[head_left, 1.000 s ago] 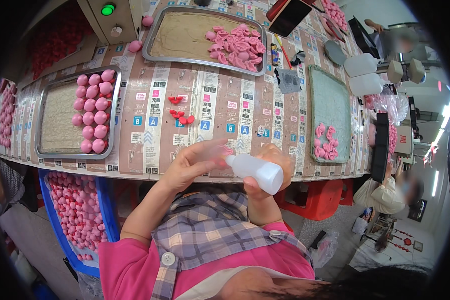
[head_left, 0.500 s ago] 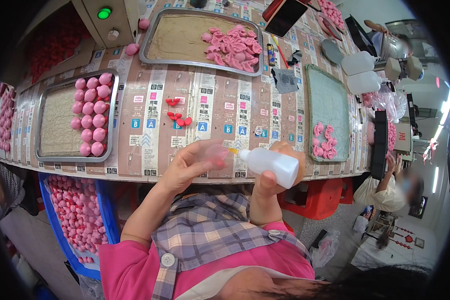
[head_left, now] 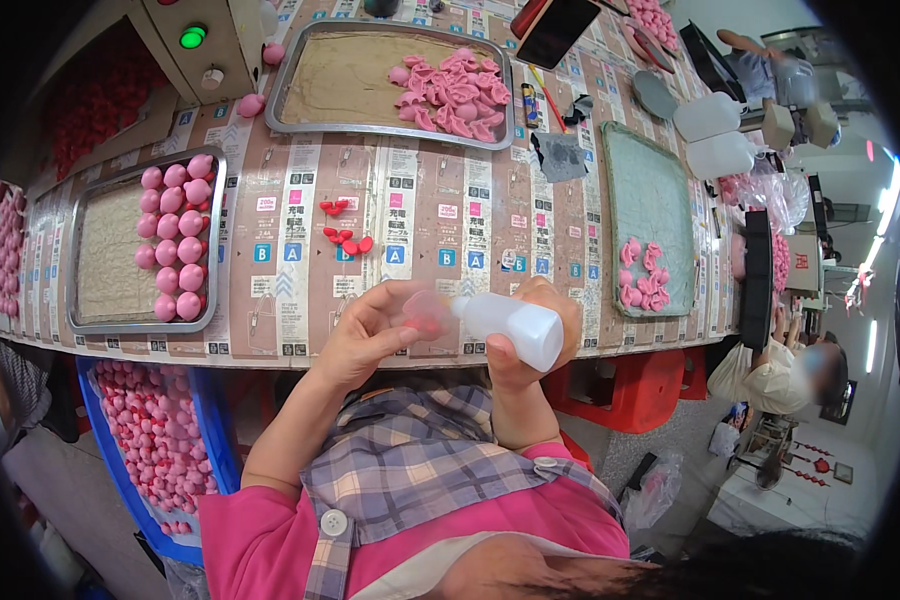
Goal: The person applies liquid glue from a bottle onto small components and attaches them to pink figurine heads by hand.
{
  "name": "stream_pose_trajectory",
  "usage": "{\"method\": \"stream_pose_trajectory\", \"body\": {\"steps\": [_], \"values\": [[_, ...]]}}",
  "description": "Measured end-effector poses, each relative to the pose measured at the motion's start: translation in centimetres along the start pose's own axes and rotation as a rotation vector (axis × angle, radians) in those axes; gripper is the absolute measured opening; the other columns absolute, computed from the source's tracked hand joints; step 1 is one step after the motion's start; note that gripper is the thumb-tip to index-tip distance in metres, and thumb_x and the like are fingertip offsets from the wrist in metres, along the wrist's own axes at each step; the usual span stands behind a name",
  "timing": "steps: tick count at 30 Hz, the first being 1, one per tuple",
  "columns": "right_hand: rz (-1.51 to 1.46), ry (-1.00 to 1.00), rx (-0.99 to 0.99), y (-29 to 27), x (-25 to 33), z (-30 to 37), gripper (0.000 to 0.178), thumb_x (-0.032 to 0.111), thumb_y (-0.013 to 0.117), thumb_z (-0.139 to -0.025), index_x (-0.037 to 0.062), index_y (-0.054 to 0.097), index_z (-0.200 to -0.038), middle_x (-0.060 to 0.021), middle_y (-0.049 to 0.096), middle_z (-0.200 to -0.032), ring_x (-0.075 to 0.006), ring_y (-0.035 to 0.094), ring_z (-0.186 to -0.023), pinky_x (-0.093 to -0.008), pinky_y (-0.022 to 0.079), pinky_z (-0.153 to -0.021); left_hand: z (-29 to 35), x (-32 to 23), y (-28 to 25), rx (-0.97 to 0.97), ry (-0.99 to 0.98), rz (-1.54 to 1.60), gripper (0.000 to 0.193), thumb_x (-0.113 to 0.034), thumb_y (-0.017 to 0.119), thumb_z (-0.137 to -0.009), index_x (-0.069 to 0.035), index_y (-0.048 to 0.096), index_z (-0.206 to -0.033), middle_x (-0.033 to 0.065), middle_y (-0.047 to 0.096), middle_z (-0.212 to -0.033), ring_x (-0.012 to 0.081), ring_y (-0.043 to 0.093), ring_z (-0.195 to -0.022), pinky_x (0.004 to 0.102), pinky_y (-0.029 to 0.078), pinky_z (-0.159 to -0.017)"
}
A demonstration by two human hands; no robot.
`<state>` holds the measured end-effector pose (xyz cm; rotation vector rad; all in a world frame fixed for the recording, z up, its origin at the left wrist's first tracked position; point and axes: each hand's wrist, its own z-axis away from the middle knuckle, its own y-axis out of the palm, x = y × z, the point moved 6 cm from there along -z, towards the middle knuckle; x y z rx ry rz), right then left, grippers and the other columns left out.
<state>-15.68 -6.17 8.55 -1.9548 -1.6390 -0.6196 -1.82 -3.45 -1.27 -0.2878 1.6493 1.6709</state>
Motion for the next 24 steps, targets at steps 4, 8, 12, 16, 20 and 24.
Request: {"method": "stream_pose_trajectory", "body": {"steps": [4, 8, 12, 16, 20, 24], "values": [[0.039, -0.019, 0.027, -0.2, 0.1, -0.1, 0.038, 0.027, 0.072, -0.066, 0.0003, 0.051, -0.083, -0.0089, 0.055, -0.066, -0.0210, 0.050, -0.050, -0.0301, 0.038, -0.045, 0.0, 0.0, -0.1, 0.004, 0.000, 0.000, 0.042, -0.004, 0.060, -0.076, -0.001, 0.044, -0.115, 0.0110, 0.053, -0.110, 0.0197, 0.053, -0.102, 0.0317, 0.040, -0.089], [0.093, -0.032, 0.053, -0.5, -0.2, 0.2, 0.040, 0.029, 0.071, -0.067, 0.0003, 0.050, -0.085, -0.0091, 0.054, -0.066, -0.0206, 0.049, -0.050, -0.0302, 0.038, -0.045, 0.0, 0.2, -0.3, -0.021, 0.001, -0.018, 0.045, -0.007, 0.062, -0.074, 0.000, 0.044, -0.115, 0.0118, 0.053, -0.109, 0.0209, 0.054, -0.100, 0.0340, 0.043, -0.087], [-0.060, -0.008, -0.067, -1.6, -0.6, 0.8, 0.043, 0.031, 0.070, -0.068, -0.0006, 0.048, -0.087, -0.0088, 0.053, -0.068, -0.0185, 0.049, -0.052, -0.0297, 0.038, -0.046, -0.1, 0.1, -0.4, -0.051, 0.031, -0.044, 0.049, -0.011, 0.065, -0.073, 0.000, 0.042, -0.115, 0.0131, 0.053, -0.107, 0.0238, 0.056, -0.097, 0.0372, 0.045, -0.086], [-0.066, -0.002, -0.050, -1.8, -0.4, 0.4, 0.045, 0.032, 0.070, -0.068, -0.0010, 0.047, -0.087, -0.0087, 0.053, -0.069, -0.0174, 0.049, -0.053, -0.0291, 0.038, -0.046, 0.0, 0.1, -0.4, -0.055, 0.045, -0.024, 0.049, -0.009, 0.064, -0.073, -0.001, 0.041, -0.115, 0.0127, 0.053, -0.107, 0.0250, 0.056, -0.097, 0.0382, 0.044, -0.087], [0.033, 0.015, -0.045, -1.9, -0.6, 0.8, 0.045, 0.033, 0.071, -0.068, -0.0014, 0.048, -0.086, -0.0091, 0.053, -0.067, -0.0187, 0.050, -0.052, -0.0287, 0.038, -0.046, -0.1, 0.0, -0.4, -0.054, 0.049, -0.020, 0.049, -0.008, 0.064, -0.073, -0.001, 0.040, -0.115, 0.0125, 0.053, -0.105, 0.0259, 0.056, -0.097, 0.0395, 0.043, -0.088], [0.034, 0.027, -0.031, -1.8, -0.7, 0.7, 0.045, 0.034, 0.071, -0.067, -0.0011, 0.049, -0.085, -0.0097, 0.053, -0.065, -0.0200, 0.051, -0.052, -0.0291, 0.039, -0.045, -0.1, 0.0, -0.4, -0.046, 0.057, -0.025, 0.048, -0.007, 0.063, -0.073, -0.001, 0.040, -0.115, 0.0127, 0.053, -0.105, 0.0261, 0.056, -0.097, 0.0394, 0.043, -0.088]]}}
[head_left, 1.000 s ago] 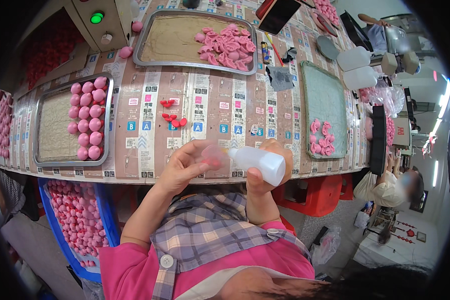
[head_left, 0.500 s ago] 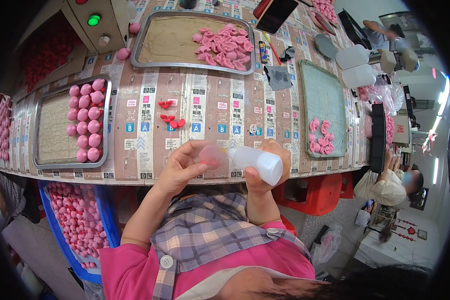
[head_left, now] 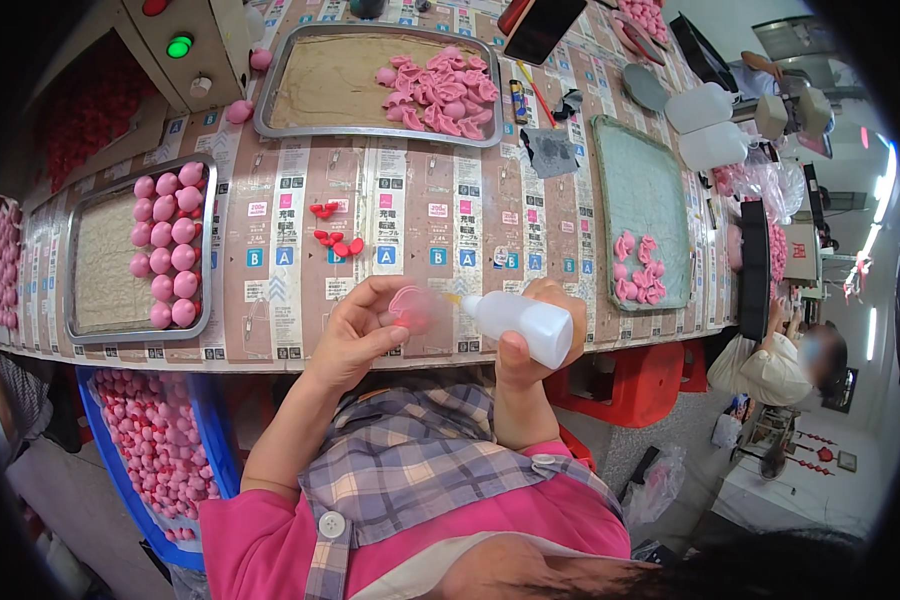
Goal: The person applies liquid glue from a bottle onto small components and attaches them to pink figurine heads by hand.
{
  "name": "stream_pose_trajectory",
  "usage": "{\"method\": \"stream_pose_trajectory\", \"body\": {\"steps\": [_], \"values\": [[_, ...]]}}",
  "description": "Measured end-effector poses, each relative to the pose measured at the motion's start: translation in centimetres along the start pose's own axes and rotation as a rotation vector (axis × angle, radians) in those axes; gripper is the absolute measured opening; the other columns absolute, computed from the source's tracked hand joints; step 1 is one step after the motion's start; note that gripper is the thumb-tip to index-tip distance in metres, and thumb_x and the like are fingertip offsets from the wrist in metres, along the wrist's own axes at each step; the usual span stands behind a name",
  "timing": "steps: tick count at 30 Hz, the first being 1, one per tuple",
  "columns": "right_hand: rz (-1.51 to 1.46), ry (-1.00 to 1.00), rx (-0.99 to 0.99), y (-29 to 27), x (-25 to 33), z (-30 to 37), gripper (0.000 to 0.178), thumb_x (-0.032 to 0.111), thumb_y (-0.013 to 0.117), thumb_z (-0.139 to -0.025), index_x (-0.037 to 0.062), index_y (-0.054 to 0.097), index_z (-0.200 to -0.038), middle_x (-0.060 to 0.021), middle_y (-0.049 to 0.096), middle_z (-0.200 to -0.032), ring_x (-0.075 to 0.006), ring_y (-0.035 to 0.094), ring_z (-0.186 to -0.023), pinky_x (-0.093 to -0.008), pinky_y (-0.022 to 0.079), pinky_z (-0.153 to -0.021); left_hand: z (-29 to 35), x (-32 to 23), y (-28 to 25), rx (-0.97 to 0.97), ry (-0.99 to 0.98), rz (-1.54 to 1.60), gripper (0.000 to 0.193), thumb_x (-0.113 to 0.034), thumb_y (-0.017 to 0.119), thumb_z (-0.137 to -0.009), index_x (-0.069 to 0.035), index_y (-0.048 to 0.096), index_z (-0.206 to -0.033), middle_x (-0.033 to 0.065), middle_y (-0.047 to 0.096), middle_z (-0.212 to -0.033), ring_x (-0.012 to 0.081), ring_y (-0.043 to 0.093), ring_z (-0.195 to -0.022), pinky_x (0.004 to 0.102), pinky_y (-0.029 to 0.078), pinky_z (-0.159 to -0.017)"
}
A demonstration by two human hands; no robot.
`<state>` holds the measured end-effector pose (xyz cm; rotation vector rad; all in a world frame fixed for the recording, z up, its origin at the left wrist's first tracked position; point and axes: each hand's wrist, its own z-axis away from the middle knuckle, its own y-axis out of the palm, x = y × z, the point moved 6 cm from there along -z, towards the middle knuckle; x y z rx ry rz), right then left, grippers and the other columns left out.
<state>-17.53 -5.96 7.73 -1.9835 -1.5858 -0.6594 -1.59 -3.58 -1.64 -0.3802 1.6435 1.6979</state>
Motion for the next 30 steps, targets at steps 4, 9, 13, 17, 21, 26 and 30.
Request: {"method": "stream_pose_trajectory", "body": {"steps": [4, 9, 13, 17, 21, 26, 30], "values": [[0.034, 0.003, 0.015, 0.1, -0.1, -0.1, 0.044, 0.033, 0.072, -0.067, -0.0007, 0.050, -0.085, -0.0094, 0.054, -0.066, -0.0208, 0.052, -0.052, -0.0297, 0.039, -0.046, -0.1, 0.0, 0.0, 0.001, -0.001, -0.008, 0.048, -0.008, 0.063, -0.073, -0.001, 0.040, -0.115, 0.0127, 0.053, -0.105, 0.0260, 0.056, -0.096, 0.0393, 0.044, -0.088], [0.032, -0.038, 0.034, 0.1, 0.5, -0.3, 0.039, 0.029, 0.071, -0.067, 0.0009, 0.051, -0.084, -0.0088, 0.054, -0.066, -0.0216, 0.051, -0.050, -0.0299, 0.038, -0.044, -0.1, 0.1, -0.1, -0.019, 0.010, -0.007, 0.048, -0.009, 0.064, -0.073, -0.002, 0.041, -0.114, 0.0130, 0.053, -0.105, 0.0258, 0.056, -0.096, 0.0391, 0.044, -0.088], [0.020, -0.053, 0.044, 0.4, 0.7, -0.2, 0.038, 0.029, 0.071, -0.066, 0.0012, 0.051, -0.083, -0.0082, 0.054, -0.065, -0.0208, 0.050, -0.049, -0.0291, 0.037, -0.043, -0.1, 0.1, -0.1, -0.018, 0.000, -0.006, 0.048, -0.009, 0.065, -0.073, -0.001, 0.041, -0.114, 0.0134, 0.053, -0.106, 0.0255, 0.056, -0.096, 0.0391, 0.044, -0.088], [0.068, -0.091, 0.061, 0.4, 1.2, 0.3, 0.039, 0.029, 0.073, -0.064, 0.0021, 0.051, -0.082, -0.0063, 0.054, -0.063, -0.0197, 0.050, -0.049, -0.0291, 0.036, -0.042, -0.1, 0.2, 0.0, -0.003, -0.007, -0.006, 0.049, -0.008, 0.065, -0.072, -0.001, 0.041, -0.114, 0.0139, 0.052, -0.108, 0.0232, 0.054, -0.099, 0.0389, 0.044, -0.089], [0.190, -0.143, 0.282, 0.6, 1.9, 0.5, 0.042, 0.033, 0.076, -0.061, 0.0042, 0.052, -0.082, -0.0041, 0.052, -0.061, -0.0188, 0.048, -0.047, -0.0286, 0.035, -0.041, 0.0, 0.2, -0.1, 0.005, -0.014, -0.001, 0.049, -0.007, 0.064, -0.072, -0.001, 0.041, -0.114, 0.0140, 0.050, -0.110, 0.0215, 0.051, -0.103, 0.0388, 0.043, -0.089], [0.221, -0.137, 0.352, 0.8, 2.4, 1.0, 0.046, 0.035, 0.076, -0.060, 0.0044, 0.051, -0.083, -0.0031, 0.051, -0.061, -0.0186, 0.047, -0.046, -0.0291, 0.034, -0.041, 0.0, 0.3, -0.5, -0.030, -0.004, 0.015, 0.049, -0.005, 0.064, -0.072, 0.000, 0.041, -0.115, 0.0141, 0.049, -0.111, 0.0217, 0.051, -0.103, 0.0391, 0.043, -0.090], [-0.020, -0.094, -0.005, -0.3, 1.2, 1.2, 0.046, 0.034, 0.074, -0.064, 0.0032, 0.049, -0.085, -0.0035, 0.051, -0.065, -0.0163, 0.048, -0.051, -0.0280, 0.037, -0.044, -0.1, 0.5, -0.5, -0.030, 0.005, 0.011, 0.049, -0.007, 0.064, -0.072, -0.001, 0.041, -0.115, 0.0157, 0.050, -0.110, 0.0234, 0.052, -0.102, 0.0392, 0.044, -0.089]]}}
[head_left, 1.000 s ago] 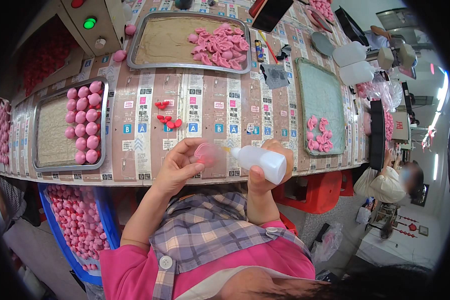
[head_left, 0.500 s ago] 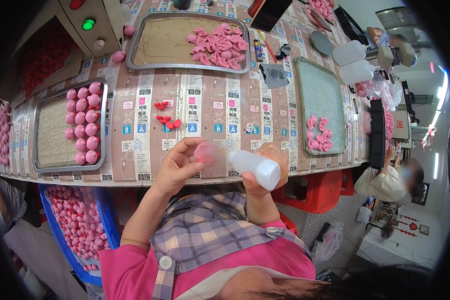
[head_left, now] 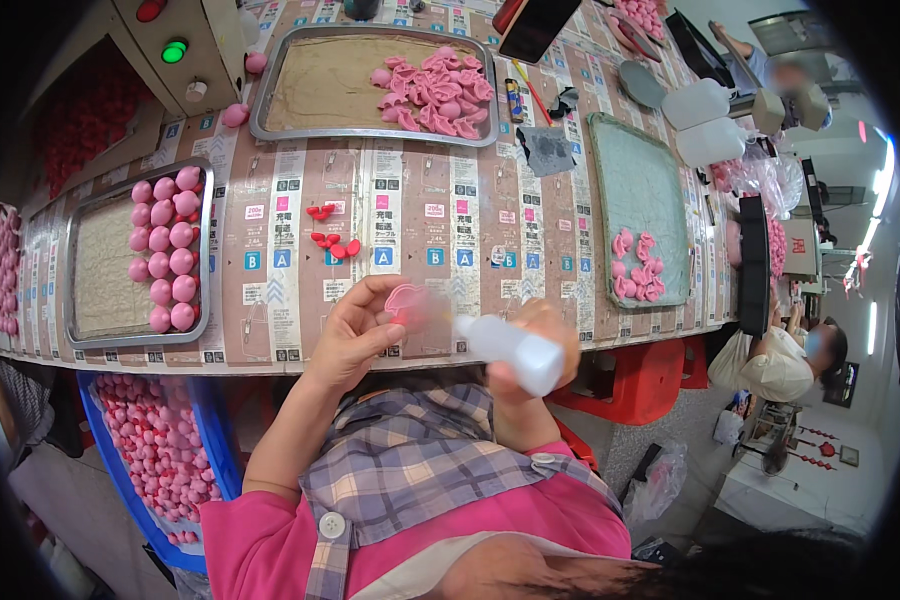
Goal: The person applies liquid glue from a bottle onto small components and attaches them to pink figurine heads by hand.
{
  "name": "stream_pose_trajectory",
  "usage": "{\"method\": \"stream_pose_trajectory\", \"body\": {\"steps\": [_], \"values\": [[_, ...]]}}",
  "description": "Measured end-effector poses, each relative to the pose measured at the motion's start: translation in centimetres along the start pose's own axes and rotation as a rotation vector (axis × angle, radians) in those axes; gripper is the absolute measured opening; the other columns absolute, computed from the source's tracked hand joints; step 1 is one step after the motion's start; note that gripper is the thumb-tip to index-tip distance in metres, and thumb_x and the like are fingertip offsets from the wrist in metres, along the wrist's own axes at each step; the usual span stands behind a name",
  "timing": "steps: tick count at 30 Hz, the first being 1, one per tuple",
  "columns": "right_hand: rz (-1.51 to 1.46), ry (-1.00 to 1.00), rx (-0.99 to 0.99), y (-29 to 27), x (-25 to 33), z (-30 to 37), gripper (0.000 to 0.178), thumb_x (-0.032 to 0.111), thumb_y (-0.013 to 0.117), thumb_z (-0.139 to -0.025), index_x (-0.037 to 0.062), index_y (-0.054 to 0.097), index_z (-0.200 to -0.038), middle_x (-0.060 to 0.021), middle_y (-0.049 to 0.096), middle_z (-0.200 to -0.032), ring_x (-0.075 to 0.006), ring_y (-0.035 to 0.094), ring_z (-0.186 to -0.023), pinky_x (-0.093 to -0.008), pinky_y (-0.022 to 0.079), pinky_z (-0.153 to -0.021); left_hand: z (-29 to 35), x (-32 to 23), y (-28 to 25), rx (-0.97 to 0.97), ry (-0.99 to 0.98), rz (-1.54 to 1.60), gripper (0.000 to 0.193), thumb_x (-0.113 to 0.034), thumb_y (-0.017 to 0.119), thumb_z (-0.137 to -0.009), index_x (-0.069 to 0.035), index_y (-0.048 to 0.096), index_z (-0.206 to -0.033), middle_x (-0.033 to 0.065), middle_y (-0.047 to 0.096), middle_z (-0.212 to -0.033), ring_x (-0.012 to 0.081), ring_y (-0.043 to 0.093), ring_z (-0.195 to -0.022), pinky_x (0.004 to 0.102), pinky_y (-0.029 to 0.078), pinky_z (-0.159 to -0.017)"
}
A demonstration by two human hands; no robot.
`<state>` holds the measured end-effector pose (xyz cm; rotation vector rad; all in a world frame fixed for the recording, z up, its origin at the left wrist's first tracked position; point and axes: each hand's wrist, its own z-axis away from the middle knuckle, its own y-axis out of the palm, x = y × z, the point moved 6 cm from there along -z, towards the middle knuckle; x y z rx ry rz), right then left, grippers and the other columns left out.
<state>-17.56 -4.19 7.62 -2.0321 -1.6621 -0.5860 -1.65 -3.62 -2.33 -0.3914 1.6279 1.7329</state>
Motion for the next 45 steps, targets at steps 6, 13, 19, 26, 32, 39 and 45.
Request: {"method": "stream_pose_trajectory", "body": {"steps": [6, 13, 19, 26, 32, 39, 45], "values": [[0.016, 0.268, -0.320, -3.6, -3.3, -2.0, 0.042, 0.027, 0.070, -0.070, -0.0002, 0.045, -0.089, -0.0066, 0.050, -0.074, -0.0151, 0.052, -0.067, -0.0247, 0.042, -0.054, 0.1, -0.1, 0.0, -0.013, -0.054, 0.080, 0.051, -0.013, 0.063, -0.074, 0.000, 0.041, -0.118, 0.0194, 0.052, -0.110, 0.0268, 0.058, -0.095, 0.0375, 0.046, -0.085], [-0.033, 0.636, -0.339, -5.4, -8.5, -2.8, 0.028, 0.013, 0.063, -0.078, 0.0000, 0.047, -0.096, -0.0074, 0.056, -0.081, -0.0112, 0.054, -0.061, -0.0223, 0.045, -0.053, 0.1, -0.3, -0.1, -0.007, -0.075, 0.142, 0.053, -0.012, 0.060, -0.075, 0.001, 0.038, -0.121, 0.0211, 0.051, -0.110, 0.0256, 0.059, -0.091, 0.0340, 0.048, -0.083], [0.030, 0.769, -0.323, -7.8, -13.4, -1.9, 0.033, 0.018, 0.064, -0.077, -0.0029, 0.054, -0.101, -0.0070, 0.059, -0.086, -0.0134, 0.057, -0.071, -0.0243, 0.044, -0.061, 0.1, -0.3, 0.2, 0.004, -0.100, 0.151, 0.053, -0.011, 0.057, -0.076, 0.002, 0.036, -0.123, 0.0214, 0.051, -0.110, 0.0254, 0.059, -0.092, 0.0344, 0.048, -0.083], [0.767, 0.560, -0.048, -7.8, -18.1, -2.4, 0.030, 0.020, 0.062, -0.076, -0.0009, 0.060, -0.098, -0.0134, 0.061, -0.087, -0.0223, 0.058, -0.079, -0.0300, 0.043, -0.072, 0.4, -0.2, -0.9, 0.004, -0.048, 0.141, 0.055, -0.012, 0.056, -0.077, 0.002, 0.032, -0.125, 0.0193, 0.051, -0.111, 0.0231, 0.059, -0.090, 0.0350, 0.047, -0.084], [0.917, 0.509, -0.032, -9.2, -18.3, -2.2, 0.031, 0.020, 0.058, -0.075, 0.0051, 0.059, -0.102, -0.0166, 0.058, -0.089, -0.0314, 0.048, -0.094, -0.0416, 0.032, -0.085, 0.5, -0.5, -1.9, -0.073, -0.009, 0.162, 0.056, -0.010, 0.059, -0.074, 0.001, 0.035, -0.124, 0.0196, 0.051, -0.110, 0.0246, 0.060, -0.090, 0.0347, 0.047, -0.084], [1.179, 0.596, 0.300, -18.1, -16.3, -3.8, 0.016, 0.012, 0.058, -0.074, 0.0045, 0.063, -0.087, -0.0109, 0.058, -0.073, -0.0234, 0.058, -0.071, -0.0315, 0.045, -0.066, -0.1, -0.4, -1.4, -0.083, -0.006, 0.148, 0.053, -0.010, 0.056, -0.076, 0.001, 0.035, -0.124, 0.0179, 0.051, -0.111, 0.0241, 0.060, -0.090, 0.0345, 0.048, -0.083], [1.240, 0.423, 0.471, -16.8, -15.8, -3.7, 0.015, 0.013, 0.060, -0.073, 0.0043, 0.063, -0.085, -0.0126, 0.058, -0.077, -0.0270, 0.057, -0.074, -0.0351, 0.044, -0.067, -0.2, -0.2, -0.2, -0.046, -0.024, 0.114, 0.053, -0.008, 0.055, -0.077, 0.005, 0.033, -0.124, 0.0162, 0.053, -0.108, 0.0237, 0.059, -0.091, 0.0349, 0.049, -0.082]]}}
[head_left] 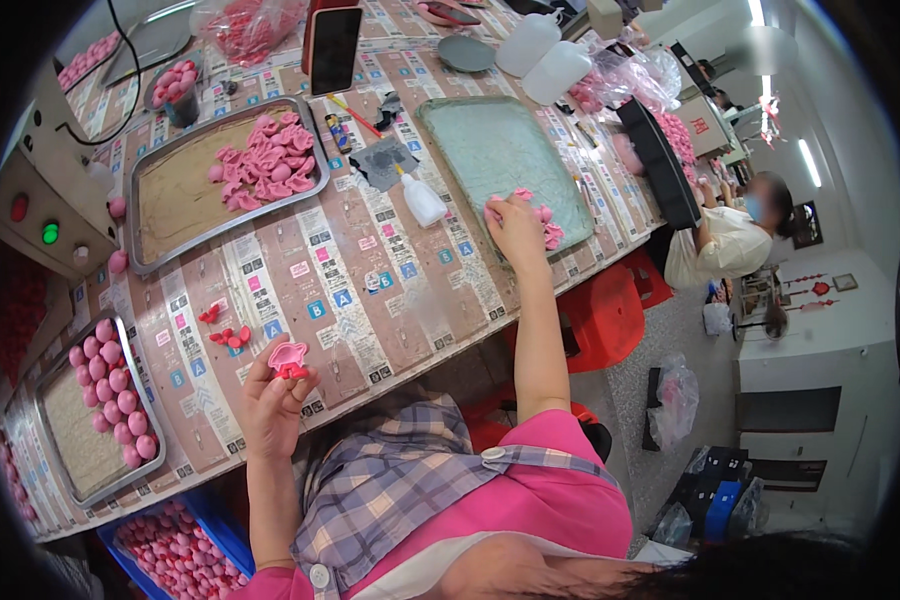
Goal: The person applies liquid glue from a bottle onto small components and attaches them to pink figurine heads by hand.
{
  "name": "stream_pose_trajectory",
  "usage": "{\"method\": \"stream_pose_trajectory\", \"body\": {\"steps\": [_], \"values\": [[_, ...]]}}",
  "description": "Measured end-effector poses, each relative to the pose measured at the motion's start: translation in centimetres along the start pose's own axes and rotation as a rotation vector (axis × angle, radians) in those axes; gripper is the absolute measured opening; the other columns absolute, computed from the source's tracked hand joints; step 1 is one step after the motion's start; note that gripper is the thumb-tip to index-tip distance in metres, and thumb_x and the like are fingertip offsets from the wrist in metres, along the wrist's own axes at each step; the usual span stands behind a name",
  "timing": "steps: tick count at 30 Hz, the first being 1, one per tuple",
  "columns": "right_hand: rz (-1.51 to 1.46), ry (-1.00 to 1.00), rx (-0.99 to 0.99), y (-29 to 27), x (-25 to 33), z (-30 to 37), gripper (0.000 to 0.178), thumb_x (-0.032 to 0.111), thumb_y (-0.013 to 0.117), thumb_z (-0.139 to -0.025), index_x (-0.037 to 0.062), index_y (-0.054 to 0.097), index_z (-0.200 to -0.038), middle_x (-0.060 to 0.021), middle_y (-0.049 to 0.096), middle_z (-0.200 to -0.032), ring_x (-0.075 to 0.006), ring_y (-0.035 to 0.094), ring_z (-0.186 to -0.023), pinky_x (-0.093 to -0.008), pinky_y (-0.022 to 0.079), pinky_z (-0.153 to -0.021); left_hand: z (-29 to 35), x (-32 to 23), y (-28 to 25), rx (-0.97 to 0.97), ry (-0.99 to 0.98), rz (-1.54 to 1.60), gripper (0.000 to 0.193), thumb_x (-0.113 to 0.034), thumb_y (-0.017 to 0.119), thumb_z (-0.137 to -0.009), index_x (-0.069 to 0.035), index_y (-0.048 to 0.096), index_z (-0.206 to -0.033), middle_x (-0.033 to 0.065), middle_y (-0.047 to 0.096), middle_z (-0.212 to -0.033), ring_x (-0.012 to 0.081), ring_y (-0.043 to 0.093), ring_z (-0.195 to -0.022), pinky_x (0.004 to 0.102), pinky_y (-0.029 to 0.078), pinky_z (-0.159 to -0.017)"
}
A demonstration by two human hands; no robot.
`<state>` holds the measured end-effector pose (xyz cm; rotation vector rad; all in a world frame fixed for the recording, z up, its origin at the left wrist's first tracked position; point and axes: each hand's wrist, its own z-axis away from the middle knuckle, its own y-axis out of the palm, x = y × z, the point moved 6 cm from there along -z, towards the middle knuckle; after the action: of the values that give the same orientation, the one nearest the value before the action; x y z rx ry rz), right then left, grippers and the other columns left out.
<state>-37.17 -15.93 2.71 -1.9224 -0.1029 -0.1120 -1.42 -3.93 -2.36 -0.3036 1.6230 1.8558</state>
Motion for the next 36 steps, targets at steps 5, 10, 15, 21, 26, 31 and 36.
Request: {"method": "stream_pose_trajectory", "body": {"steps": [5, 10, 15, 21, 26, 31, 36], "values": [[-0.045, -0.003, -0.051, 0.8, -0.5, 0.6, 0.016, 0.012, 0.060, -0.073, 0.0036, 0.062, -0.086, -0.0130, 0.058, -0.080, -0.0273, 0.057, -0.075, -0.0348, 0.045, -0.067, 0.4, 0.1, 0.3, 0.001, 0.020, 0.017, 0.051, -0.007, 0.054, -0.078, 0.005, 0.034, -0.123, 0.0155, 0.053, -0.108, 0.0238, 0.059, -0.091, 0.0361, 0.049, -0.083], [-0.758, 0.208, 0.054, -0.7, 4.8, 2.6, 0.020, 0.012, 0.063, -0.075, 0.0036, 0.061, -0.093, -0.0050, 0.060, -0.079, -0.0115, 0.055, -0.069, -0.0237, 0.044, -0.063, 0.6, 0.3, 0.0, -0.041, -0.001, -0.015, 0.053, -0.009, 0.057, -0.078, 0.003, 0.035, -0.124, 0.0129, 0.053, -0.108, 0.0218, 0.059, -0.090, 0.0365, 0.048, -0.084], [-1.190, 0.092, 0.433, 2.5, 15.4, 7.5, 0.022, 0.011, 0.065, -0.074, 0.0031, 0.061, -0.093, -0.0003, 0.058, -0.078, -0.0081, 0.052, -0.069, -0.0220, 0.044, -0.060, 0.0, 0.1, 1.2, -0.041, 0.023, -0.090, 0.048, -0.009, 0.055, -0.079, 0.000, 0.036, -0.122, 0.0099, 0.053, -0.105, 0.0187, 0.058, -0.089, 0.0338, 0.049, -0.082], [-0.765, -0.252, 0.293, 2.0, 18.8, 7.4, 0.019, 0.008, 0.063, -0.073, 0.0033, 0.061, -0.092, -0.0068, 0.055, -0.078, -0.0170, 0.055, -0.072, -0.0252, 0.046, -0.059, 0.5, 0.0, -0.3, -0.037, 0.006, -0.075, 0.046, -0.010, 0.055, -0.080, 0.001, 0.038, -0.121, 0.0115, 0.054, -0.106, 0.0186, 0.059, -0.088, 0.0324, 0.049, -0.081], [-0.805, -0.106, 0.341, 2.5, 17.6, 7.5, 0.024, 0.009, 0.065, -0.071, 0.0029, 0.060, -0.094, -0.0082, 0.054, -0.082, -0.0208, 0.055, -0.073, -0.0292, 0.045, -0.063, 0.5, -0.3, -0.7, -0.051, 0.024, -0.057, 0.045, -0.010, 0.055, -0.081, 0.002, 0.039, -0.120, 0.0120, 0.055, -0.104, 0.0180, 0.060, -0.086, 0.0322, 0.050, -0.080], [-0.660, -0.184, 0.282, 2.1, 18.7, 7.5, 0.021, 0.010, 0.066, -0.070, 0.0032, 0.060, -0.088, -0.0070, 0.053, -0.079, -0.0212, 0.054, -0.074, -0.0302, 0.044, -0.063, 0.4, -0.2, -0.8, -0.038, 0.022, -0.089, 0.044, -0.011, 0.056, -0.081, 0.002, 0.041, -0.120, 0.0115, 0.056, -0.103, 0.0176, 0.060, -0.085, 0.0323, 0.049, -0.080], [-0.498, -0.289, 0.277, 2.2, 19.2, 6.9, 0.019, 0.012, 0.068, -0.067, 0.0037, 0.058, -0.082, -0.0065, 0.053, -0.077, -0.0204, 0.054, -0.071, -0.0299, 0.043, -0.061, 0.5, 0.0, -0.7, -0.022, 0.008, -0.137, 0.044, -0.014, 0.058, -0.080, 0.002, 0.043, -0.119, 0.0100, 0.057, -0.101, 0.0167, 0.060, -0.083, 0.0327, 0.049, -0.078]]}}
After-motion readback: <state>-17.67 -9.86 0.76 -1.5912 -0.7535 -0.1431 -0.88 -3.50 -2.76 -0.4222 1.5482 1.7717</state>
